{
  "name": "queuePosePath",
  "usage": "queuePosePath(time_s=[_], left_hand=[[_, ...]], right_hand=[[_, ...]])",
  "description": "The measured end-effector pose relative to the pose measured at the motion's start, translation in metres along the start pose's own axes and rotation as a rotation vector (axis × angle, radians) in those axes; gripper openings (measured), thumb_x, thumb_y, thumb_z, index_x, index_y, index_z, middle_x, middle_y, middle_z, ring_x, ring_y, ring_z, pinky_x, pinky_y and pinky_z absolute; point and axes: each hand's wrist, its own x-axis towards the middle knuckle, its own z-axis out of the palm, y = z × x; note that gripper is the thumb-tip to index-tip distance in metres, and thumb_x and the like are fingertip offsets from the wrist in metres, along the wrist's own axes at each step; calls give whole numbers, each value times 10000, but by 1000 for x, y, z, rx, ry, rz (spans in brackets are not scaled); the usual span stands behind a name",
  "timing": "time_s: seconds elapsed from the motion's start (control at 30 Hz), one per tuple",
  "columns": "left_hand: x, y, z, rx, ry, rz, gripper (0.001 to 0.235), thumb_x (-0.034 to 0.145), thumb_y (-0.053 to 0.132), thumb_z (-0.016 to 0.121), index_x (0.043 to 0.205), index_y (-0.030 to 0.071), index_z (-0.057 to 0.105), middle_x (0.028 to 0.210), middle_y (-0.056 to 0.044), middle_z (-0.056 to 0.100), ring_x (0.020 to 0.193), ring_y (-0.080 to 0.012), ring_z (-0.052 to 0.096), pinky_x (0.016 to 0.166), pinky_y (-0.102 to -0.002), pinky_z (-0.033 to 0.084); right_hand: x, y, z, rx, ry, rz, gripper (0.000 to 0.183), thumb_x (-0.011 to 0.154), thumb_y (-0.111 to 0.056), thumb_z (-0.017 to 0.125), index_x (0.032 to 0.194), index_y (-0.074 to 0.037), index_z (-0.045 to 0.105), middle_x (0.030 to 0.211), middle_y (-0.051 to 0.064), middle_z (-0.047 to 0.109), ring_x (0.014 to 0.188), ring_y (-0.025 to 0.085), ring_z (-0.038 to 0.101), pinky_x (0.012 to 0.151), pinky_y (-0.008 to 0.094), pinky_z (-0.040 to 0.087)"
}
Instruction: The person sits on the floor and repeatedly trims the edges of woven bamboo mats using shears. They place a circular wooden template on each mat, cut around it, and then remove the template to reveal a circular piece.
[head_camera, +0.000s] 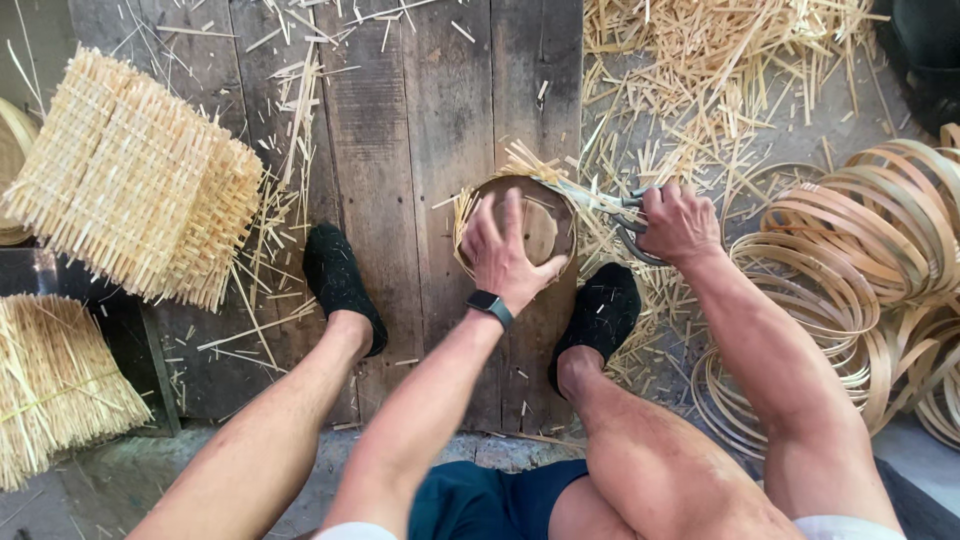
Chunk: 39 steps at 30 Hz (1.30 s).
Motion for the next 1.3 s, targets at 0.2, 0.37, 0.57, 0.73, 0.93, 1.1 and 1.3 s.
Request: queuePosePath(time_s=[0.2,0.37,0.57,0.73,0.93,1.1,1.3], left_hand=[[-2,-5,13,-43,-138,18,1172,578,372,920,1578,254,320,1454,-202,375,1339,-431,411,1087,-599,400],[9,-19,-6,-10,-302,145,1091,518,331,910,1486,288,409,1409,-140,416,1320,-384,424,1063,-582,407],[25,-31,-14,-5,-543,277,1088,507,333,899,1482,294,418,1433,-137,415,1359,-384,409,1060,-561,423],[19,-26,-18,-7,-363,349,1200,432,374,933,1479,281,354,1466,-197,357,1337,-445,369,1052,-623,353],[-4,-2,1,-73,-99,-79,1132,576,376,918,1544,206,356,1494,-193,341,1365,-469,361,1107,-611,358],[2,-14,-4,-61,-214,60,1034,563,314,893,1489,234,439,1468,-147,394,1353,-431,394,1087,-587,379],[11,-27,-15,-76,-347,174,989,525,296,887,1428,253,485,1450,-102,417,1381,-394,383,1095,-564,373]], right_hand=[[12,-18,0,0,272,-86,571,733,-470,704,1002,32,661,910,207,658,823,307,648,718,419,573],[9,-1,1,16,-80,3,356,1017,-313,572,1171,0,644,970,196,672,813,253,661,722,409,578],[12,-14,9,-17,169,-92,504,782,-436,662,984,26,655,873,205,661,775,289,638,680,407,569],[17,-9,18,-10,48,-25,236,1013,-240,596,1056,-14,652,919,161,662,768,218,630,684,379,564],[6,2,8,8,162,-61,466,846,-435,676,976,12,657,873,190,657,757,264,630,628,387,550],[21,-23,5,-48,243,-46,410,801,-362,681,1001,-5,658,906,161,658,831,257,642,772,401,570],[16,-1,2,15,14,-28,283,953,-247,611,1083,1,657,1032,196,660,922,268,643,737,411,562]])
